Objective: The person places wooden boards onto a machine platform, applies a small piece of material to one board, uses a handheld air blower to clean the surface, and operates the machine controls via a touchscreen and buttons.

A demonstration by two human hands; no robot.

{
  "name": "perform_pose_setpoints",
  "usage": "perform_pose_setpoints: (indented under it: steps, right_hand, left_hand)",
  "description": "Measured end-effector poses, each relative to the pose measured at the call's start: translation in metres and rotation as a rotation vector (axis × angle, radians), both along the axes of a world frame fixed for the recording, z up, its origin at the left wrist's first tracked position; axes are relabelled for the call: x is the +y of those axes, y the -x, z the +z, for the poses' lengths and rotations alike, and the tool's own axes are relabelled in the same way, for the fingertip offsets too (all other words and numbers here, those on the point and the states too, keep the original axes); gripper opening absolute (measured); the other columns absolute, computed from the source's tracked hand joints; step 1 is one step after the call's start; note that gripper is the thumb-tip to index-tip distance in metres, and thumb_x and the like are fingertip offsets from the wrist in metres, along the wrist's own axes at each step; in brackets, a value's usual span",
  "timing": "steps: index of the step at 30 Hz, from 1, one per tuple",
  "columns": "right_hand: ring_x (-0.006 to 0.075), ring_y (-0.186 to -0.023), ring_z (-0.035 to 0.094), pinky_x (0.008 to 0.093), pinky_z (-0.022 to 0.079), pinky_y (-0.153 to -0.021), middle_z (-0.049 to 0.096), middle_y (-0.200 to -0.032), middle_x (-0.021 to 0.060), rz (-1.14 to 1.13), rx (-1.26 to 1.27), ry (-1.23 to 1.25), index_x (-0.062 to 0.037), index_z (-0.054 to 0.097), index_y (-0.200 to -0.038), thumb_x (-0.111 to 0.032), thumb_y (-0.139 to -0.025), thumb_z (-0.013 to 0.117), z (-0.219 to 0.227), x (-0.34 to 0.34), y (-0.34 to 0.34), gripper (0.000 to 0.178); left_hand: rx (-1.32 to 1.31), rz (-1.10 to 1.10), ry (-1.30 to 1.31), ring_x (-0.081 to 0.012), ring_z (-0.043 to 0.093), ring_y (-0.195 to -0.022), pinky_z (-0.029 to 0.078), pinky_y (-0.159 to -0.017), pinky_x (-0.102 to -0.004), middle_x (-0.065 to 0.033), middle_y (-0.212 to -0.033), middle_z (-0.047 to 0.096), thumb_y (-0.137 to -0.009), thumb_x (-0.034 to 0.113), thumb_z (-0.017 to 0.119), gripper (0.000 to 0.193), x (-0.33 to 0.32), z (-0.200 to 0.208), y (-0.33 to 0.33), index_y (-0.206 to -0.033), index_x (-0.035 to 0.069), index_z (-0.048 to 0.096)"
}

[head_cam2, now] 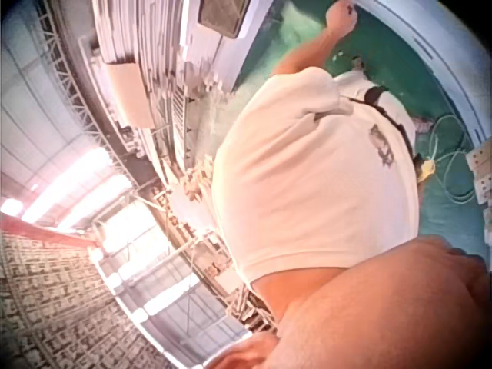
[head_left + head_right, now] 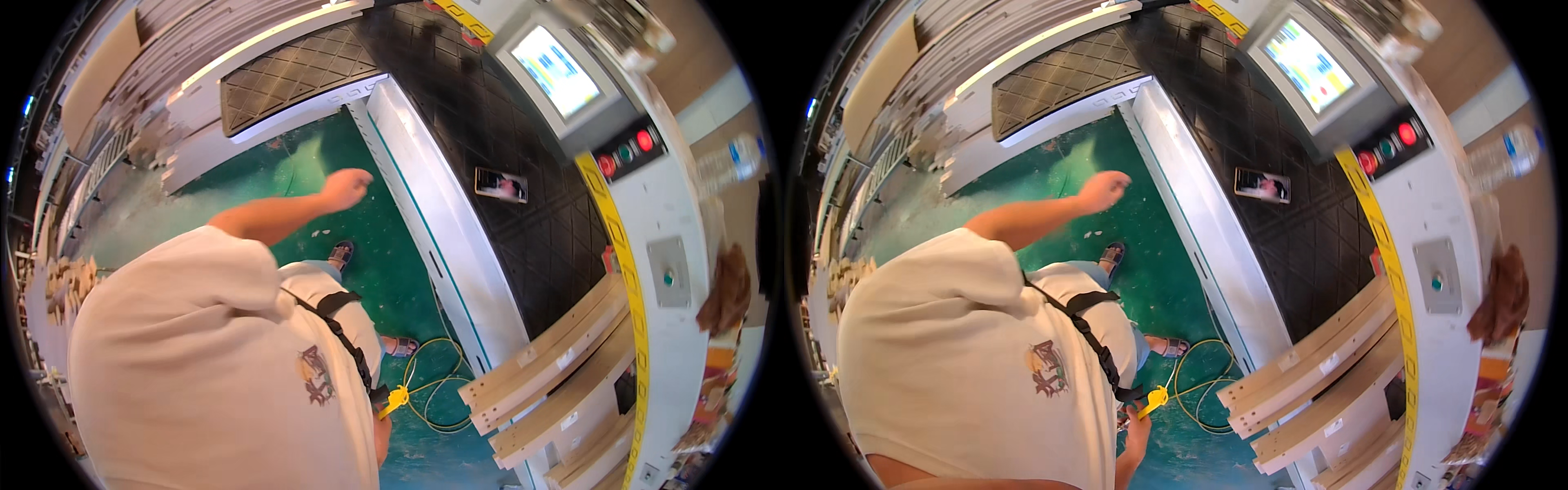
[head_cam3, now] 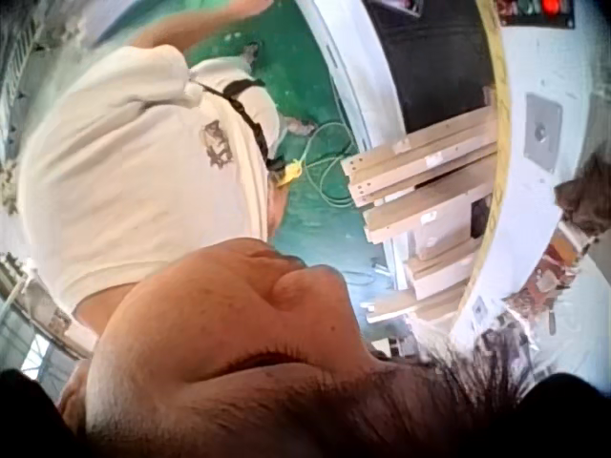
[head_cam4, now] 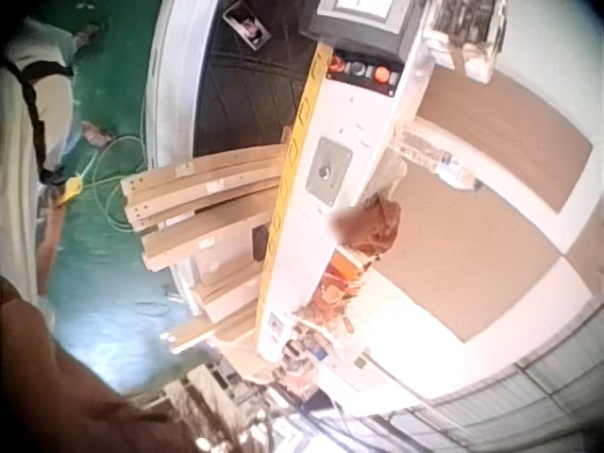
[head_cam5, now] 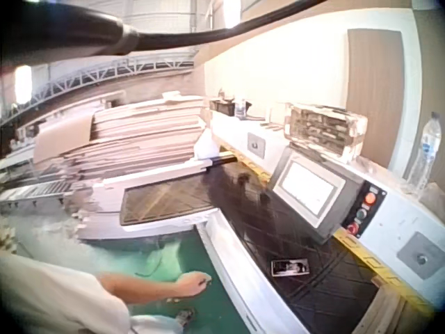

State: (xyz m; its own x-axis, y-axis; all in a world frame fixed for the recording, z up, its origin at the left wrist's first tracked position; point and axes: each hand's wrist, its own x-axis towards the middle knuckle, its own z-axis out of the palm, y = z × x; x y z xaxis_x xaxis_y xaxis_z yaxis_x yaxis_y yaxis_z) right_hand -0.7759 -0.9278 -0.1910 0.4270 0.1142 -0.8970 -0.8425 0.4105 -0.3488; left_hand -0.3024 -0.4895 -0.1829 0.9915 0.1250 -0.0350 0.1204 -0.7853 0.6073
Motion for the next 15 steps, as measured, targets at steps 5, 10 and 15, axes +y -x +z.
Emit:
perform_pose_setpoints:
  steps: [5,10,15]
  right_hand:
    - [0.0207,-0.078,0.074,0.0354,0.057,-0.065,0.075,-0.099,0.0141,0.463,0.008,0.339,0.0017,0.052,-0.149,-0.015,-0.103,0.067,-0.013,0.084,-0.085,0.051]
    - [0.0132,-0.07,0.071,0.028,0.055,-0.062,0.074,-0.1,0.0105,0.495,-0.131,0.413,-0.0006,0.061,-0.145,-0.012,-0.102,0.07,0.045,0.157,-0.202,0.045]
    - [0.0114,-0.041,0.047,0.024,0.038,-0.037,0.059,-0.148,0.0282,-0.067,-0.332,-0.082,-0.0078,0.028,-0.165,-0.005,-0.094,0.054,0.14,0.222,-0.345,0.076]
  left_hand:
    - [-0.281,0.222,-0.051,-0.0313,0.072,-0.107,0.056,-0.096,-0.0428,-0.0125,-0.111,0.077,-0.092,0.013,0.063,0.028,0.202,-0.002,-0.024,-0.117,0.009,0.075]
    - [-0.28,0.424,-0.199,-0.0308,0.069,-0.111,0.053,-0.099,-0.0427,-0.0104,-0.114,0.076,-0.093,0.014,0.064,0.027,0.342,0.004,-0.058,-0.118,0.011,0.074]
    - [-0.274,0.474,-0.283,-0.0318,0.065,-0.118,0.05,-0.104,-0.0433,-0.0117,-0.119,0.073,-0.093,0.015,0.065,0.03,0.426,0.004,-0.122,-0.122,0.011,0.072]
